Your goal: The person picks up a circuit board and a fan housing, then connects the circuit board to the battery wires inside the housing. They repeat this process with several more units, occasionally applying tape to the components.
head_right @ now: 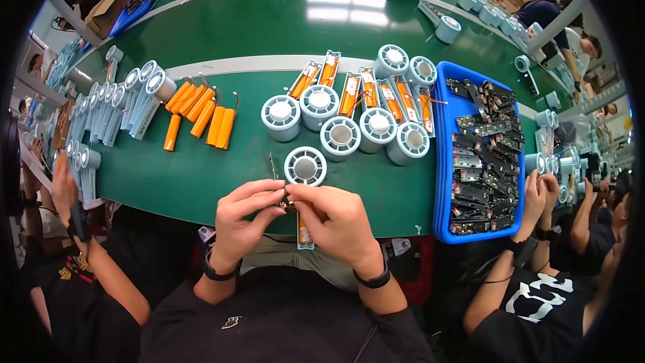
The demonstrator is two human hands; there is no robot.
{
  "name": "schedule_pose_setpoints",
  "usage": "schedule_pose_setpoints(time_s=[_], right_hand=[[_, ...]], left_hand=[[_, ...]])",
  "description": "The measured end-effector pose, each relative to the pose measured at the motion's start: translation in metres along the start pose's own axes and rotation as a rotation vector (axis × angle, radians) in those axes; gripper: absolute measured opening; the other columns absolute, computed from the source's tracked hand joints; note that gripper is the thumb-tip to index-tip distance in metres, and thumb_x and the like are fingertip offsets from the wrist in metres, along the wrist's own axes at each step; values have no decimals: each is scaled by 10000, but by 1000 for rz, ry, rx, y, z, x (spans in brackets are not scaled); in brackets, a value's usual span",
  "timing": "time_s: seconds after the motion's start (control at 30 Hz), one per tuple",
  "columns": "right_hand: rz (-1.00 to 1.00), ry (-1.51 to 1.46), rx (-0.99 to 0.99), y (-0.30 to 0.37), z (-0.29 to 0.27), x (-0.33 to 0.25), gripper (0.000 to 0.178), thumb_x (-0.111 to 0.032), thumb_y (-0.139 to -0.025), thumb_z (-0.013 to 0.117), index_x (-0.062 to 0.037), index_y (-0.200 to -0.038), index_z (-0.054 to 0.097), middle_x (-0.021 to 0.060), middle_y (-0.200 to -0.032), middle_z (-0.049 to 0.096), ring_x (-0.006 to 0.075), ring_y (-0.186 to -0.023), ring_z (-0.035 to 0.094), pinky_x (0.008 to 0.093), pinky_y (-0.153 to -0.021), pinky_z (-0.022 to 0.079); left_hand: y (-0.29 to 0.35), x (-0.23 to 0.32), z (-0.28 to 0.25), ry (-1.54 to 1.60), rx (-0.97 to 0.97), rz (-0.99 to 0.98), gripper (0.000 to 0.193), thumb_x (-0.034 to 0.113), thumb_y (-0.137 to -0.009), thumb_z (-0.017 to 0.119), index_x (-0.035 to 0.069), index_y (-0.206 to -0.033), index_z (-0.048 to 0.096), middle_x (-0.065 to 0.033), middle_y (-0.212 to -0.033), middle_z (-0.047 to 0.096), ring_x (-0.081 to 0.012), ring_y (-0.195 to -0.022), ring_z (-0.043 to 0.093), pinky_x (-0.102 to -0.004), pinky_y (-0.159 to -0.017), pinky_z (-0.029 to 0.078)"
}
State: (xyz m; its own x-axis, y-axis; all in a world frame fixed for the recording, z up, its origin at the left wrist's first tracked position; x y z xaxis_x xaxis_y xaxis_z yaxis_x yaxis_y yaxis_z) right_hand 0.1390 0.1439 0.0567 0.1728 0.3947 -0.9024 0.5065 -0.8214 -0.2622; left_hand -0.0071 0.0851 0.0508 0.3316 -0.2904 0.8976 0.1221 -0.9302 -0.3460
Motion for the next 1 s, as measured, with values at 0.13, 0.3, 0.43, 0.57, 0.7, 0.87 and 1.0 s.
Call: schedule_pose_setpoints(time_s=[0.13,0.3,0.43,0.57,0.7,0.87,1.0], right_hand=[[45,23,-44,-8,-1,-8,431,109,-774,712,-29,-1183,716,76,-873,770,209,-595,674,322,-539,511],[-276,285,-24,-11,-5,-26,447,68,-784,736,-34,-1217,701,81,-822,747,233,-568,648,344,-514,488],[-362,394,-92,-9,0,-39,472,-58,-783,743,-32,-1251,682,70,-725,684,246,-591,659,367,-528,494],[-377,445,-5,-8,8,-35,420,-56,-785,711,-23,-1202,687,53,-691,648,240,-587,646,372,-529,483],[-328,421,-20,-3,6,-36,356,-64,-813,682,-5,-1163,670,66,-684,643,248,-592,651,377,-522,478],[-418,459,68,0,6,-45,373,-55,-799,700,-11,-1169,686,38,-675,632,213,-562,612,325,-524,441],[-396,476,72,5,14,-40,415,-36,-806,687,-5,-1219,682,37,-669,629,216,-545,593,330,-521,431]], left_hand=[[-6,1,2,59,-8,3,304,-131,-814,747,-24,-1099,757,-171,-1196,710,-238,-980,737,-310,-802,636],[-6,0,13,44,-34,38,282,-149,-830,722,-40,-1087,755,-183,-1186,706,-253,-1000,737,-317,-802,641],[-5,-4,10,-1,14,29,244,-137,-839,723,-54,-1067,751,-183,-1179,711,-267,-982,743,-331,-833,637],[2,-3,3,-36,56,60,243,-154,-820,728,-66,-1044,753,-185,-1164,711,-260,-976,744,-320,-830,623],[3,-6,3,-73,88,-15,254,-163,-810,730,-72,-1046,750,-182,-1150,712,-254,-965,745,-316,-826,610],[4,-7,3,-81,99,13,255,-158,-814,727,-70,-1052,750,-178,-1144,712,-248,-960,745,-311,-819,605],[4,-1,4,-132,118,77,262,-150,-823,724,-62,-1068,755,-172,-1143,712,-245,-954,745,-309,-810,604]])
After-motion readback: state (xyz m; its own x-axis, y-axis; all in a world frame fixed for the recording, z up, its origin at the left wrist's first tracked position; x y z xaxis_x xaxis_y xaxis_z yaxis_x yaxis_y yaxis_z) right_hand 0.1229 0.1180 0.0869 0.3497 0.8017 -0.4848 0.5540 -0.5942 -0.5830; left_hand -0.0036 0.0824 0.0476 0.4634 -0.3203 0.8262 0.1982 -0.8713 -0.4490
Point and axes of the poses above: each hand's wrist, its own y-axis away from the middle knuckle, its own z-axis out of the palm, x = y × z, the point moved 10 cm from there along -y, towards the middle knuckle
